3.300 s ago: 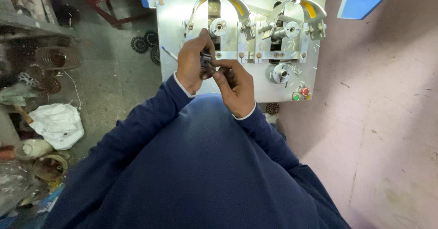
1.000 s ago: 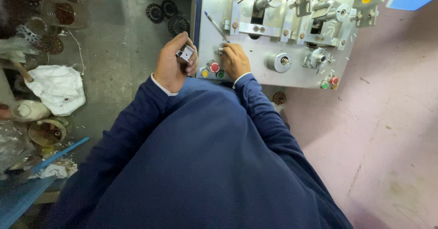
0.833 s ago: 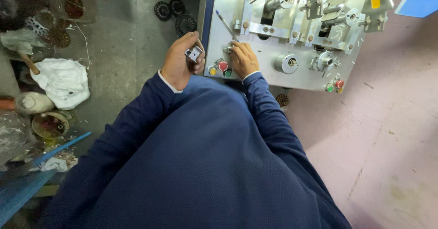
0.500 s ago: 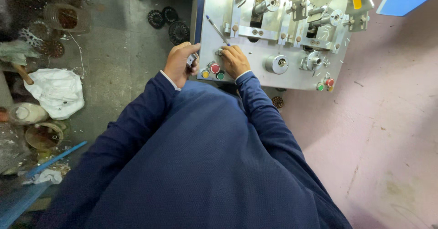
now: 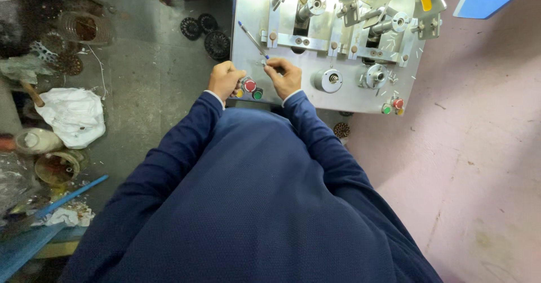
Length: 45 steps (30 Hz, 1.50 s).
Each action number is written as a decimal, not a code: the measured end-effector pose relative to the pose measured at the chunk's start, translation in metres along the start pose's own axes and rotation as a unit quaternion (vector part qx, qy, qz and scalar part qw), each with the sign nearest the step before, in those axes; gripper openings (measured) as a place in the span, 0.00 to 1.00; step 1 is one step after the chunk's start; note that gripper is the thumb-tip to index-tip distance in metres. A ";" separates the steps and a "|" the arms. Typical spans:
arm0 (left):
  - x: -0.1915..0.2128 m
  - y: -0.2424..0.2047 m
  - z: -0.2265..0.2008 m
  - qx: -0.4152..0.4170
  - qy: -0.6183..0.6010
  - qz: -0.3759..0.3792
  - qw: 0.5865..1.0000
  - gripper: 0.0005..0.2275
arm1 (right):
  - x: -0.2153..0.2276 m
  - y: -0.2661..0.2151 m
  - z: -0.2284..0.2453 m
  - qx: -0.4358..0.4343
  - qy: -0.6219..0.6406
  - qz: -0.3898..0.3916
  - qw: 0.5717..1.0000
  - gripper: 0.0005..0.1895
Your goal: The person assembles small metal components by hand. They pick up a small metal block and a cylindrical part, then use a thin metal rod to insert and adjust internal elements within the block. The person repeatedly checks the fit and alignment of the parts before placing them on the machine surface.
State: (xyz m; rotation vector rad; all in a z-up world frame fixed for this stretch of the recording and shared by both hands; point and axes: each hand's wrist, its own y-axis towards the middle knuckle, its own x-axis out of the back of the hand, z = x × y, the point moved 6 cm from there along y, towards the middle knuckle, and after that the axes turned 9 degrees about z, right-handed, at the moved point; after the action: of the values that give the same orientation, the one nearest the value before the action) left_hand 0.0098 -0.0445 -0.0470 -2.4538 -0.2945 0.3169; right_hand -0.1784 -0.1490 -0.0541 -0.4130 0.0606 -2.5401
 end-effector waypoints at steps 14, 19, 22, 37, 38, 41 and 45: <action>-0.038 0.042 -0.020 -0.250 0.515 -0.071 0.817 0.06 | 0.077 -0.047 0.029 -0.089 0.578 0.024 0.811 0.06; -0.042 0.058 -0.023 -0.199 0.552 -0.013 0.810 0.06 | 0.091 -0.041 0.040 -0.059 0.590 0.020 0.805 0.05; -0.046 0.083 -0.024 -0.100 0.596 0.023 0.796 0.08 | 0.097 -0.031 0.043 -0.058 0.593 0.021 0.803 0.05; -0.051 0.084 -0.024 -0.104 0.640 0.066 0.758 0.08 | 0.095 -0.004 0.045 -0.113 0.572 0.025 0.812 0.08; -0.053 0.087 -0.024 -0.095 0.651 0.066 0.751 0.09 | 0.094 -0.004 0.042 -0.121 0.571 0.023 0.812 0.08; -0.058 0.091 -0.026 -0.085 0.672 0.082 0.731 0.12 | 0.093 -0.001 0.039 -0.128 0.566 0.026 0.814 0.08; -0.056 0.088 -0.025 -0.092 0.688 0.102 0.712 0.13 | 0.092 0.001 0.037 -0.124 0.570 0.028 0.812 0.08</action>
State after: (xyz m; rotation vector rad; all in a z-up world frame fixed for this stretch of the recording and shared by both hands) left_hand -0.0245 -0.1427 -0.0741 -2.1967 0.6241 -1.4892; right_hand -0.2397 -0.1980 0.0065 1.0529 0.8278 -2.3382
